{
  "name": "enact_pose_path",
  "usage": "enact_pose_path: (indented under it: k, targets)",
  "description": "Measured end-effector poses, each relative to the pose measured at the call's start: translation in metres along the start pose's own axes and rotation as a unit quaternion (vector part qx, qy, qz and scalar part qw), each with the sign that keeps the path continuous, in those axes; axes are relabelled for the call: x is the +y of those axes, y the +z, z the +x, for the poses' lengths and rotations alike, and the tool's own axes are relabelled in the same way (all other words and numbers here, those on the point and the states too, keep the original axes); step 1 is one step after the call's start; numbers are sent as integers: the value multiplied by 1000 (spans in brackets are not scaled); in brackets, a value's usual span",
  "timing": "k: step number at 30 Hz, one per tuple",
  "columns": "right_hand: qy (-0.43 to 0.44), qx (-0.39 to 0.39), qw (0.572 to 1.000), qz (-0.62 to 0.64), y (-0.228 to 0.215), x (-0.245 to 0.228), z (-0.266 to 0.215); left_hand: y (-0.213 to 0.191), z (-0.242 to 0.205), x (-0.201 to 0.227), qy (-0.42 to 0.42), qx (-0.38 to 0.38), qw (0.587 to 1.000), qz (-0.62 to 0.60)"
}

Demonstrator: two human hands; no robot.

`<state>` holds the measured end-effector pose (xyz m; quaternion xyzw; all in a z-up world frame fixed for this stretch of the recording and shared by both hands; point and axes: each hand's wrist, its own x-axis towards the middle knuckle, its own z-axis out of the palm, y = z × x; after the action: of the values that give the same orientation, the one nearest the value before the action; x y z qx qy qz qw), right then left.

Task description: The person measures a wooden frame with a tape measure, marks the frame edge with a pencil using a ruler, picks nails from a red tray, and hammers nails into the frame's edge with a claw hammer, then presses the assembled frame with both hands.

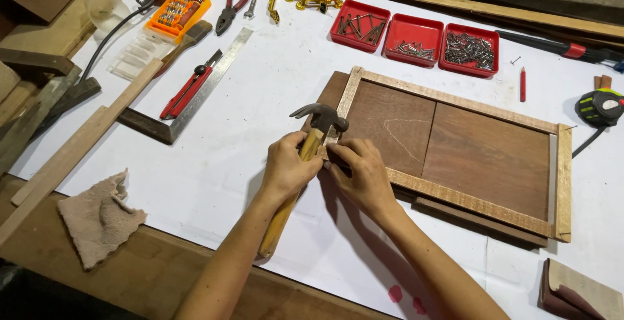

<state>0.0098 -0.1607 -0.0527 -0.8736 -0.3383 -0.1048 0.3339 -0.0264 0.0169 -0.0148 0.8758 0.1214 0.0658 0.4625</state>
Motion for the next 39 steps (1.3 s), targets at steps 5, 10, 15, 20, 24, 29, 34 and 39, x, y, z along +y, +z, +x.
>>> enact_pose_path:
  k: [5, 10, 15, 20, 24, 29, 34, 39]
  targets:
    - [-4, 1, 1000, 7, -3, -2, 2, -2, 1, 3, -6, -5, 1000, -8]
    - [-5, 8, 1000, 12, -4, -5, 2, -7, 0, 11, -47, -27, 998, -19]
    - [-4, 12, 1000, 8, -4, -6, 3, -3, 0, 5, -25, -17, 999, -21]
    - [0, 15, 1000, 14, -6, -11, 3, 0, 1, 0, -13, -13, 1000, -22]
    - [-17, 27, 999, 2, -11, -16, 3, 3, 1, -2, 27, 16, 999, -21]
    - [7, 60, 998, 37, -21, -23, -2, 8, -3, 9, 53, 39, 997, -33]
    - [54, 46, 990, 124, -28, -25, -3, 11, -6, 23, 24, -6, 996, -83]
    - [155, -1, 935, 319, -30, -26, 2, 3, -11, 28, -45, -47, 963, -261]
